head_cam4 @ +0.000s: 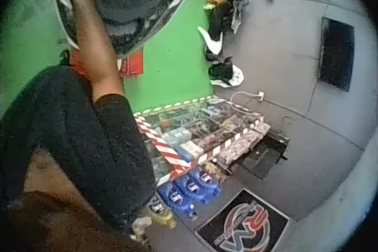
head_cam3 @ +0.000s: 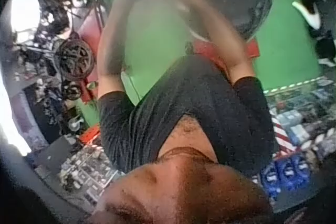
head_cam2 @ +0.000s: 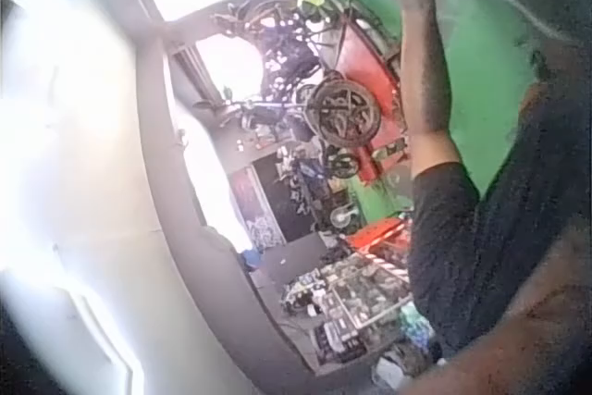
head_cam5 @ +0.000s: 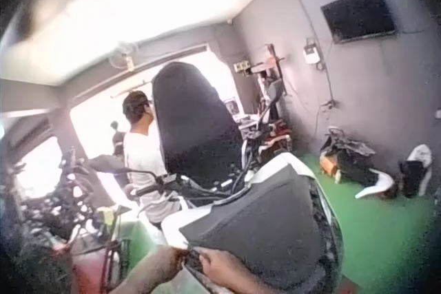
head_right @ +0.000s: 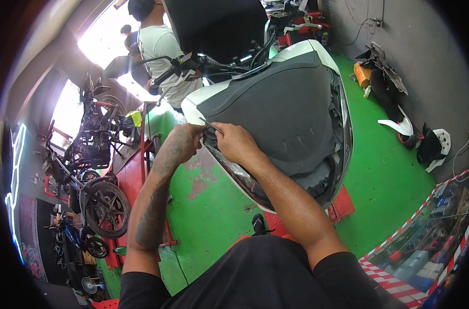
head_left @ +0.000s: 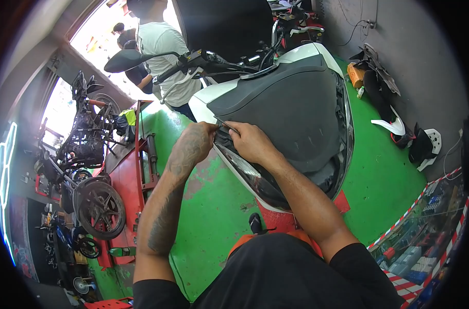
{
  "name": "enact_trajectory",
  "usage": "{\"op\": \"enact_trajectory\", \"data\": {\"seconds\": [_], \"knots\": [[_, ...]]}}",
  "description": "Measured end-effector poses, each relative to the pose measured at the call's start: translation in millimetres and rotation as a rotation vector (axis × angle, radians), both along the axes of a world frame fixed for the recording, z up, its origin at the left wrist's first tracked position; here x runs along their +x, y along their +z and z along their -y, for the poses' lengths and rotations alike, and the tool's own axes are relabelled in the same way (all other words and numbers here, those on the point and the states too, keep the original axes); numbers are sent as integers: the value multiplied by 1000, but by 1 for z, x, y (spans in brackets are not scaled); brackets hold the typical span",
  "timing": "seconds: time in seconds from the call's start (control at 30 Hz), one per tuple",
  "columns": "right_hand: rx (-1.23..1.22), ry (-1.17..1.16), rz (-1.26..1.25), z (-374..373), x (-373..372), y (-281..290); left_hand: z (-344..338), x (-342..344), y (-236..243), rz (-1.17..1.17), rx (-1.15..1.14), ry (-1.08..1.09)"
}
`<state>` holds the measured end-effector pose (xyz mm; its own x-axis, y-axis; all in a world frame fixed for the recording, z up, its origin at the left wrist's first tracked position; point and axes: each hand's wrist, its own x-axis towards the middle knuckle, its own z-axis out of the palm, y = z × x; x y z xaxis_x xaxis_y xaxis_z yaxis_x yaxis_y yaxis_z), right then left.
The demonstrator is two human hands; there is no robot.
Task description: Dismantling and repairing the front fairing of a white scooter-style motorcycle.
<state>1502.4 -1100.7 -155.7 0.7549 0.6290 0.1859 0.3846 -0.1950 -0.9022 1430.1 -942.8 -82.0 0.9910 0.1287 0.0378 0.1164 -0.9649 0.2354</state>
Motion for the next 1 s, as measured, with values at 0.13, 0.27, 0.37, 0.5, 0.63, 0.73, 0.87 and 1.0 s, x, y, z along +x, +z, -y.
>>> {"op": "enact_trajectory", "data": {"seconds": [0.13, 0.27, 0.37, 0.5, 0.63, 0.73, 0.87, 1.0], "knots": [[-33, -26, 31, 1, -1, 2, -3, 24, 11, -233, 169, -25], [-16, -47, 63, 0, -2, 4, -4, 28, 12, -278, 209, 13], [-36, -24, 17, 0, 2, 1, -6, 16, 9, -179, 173, 1], [-35, -42, 50, -3, 2, -2, -5, -11, -3, -15, 174, -38], [-79, -50, 32, -4, -2, 3, 4, -16, 2, -40, 349, 37], [-78, -57, 39, -4, -2, 3, 9, -15, 8, -86, 525, 23], [-93, -69, 26, -4, -5, 6, 10, -7, 10, -212, 583, 35], [-123, -59, 9, -5, -4, 7, 10, -7, 12, -150, 495, -37]]}}
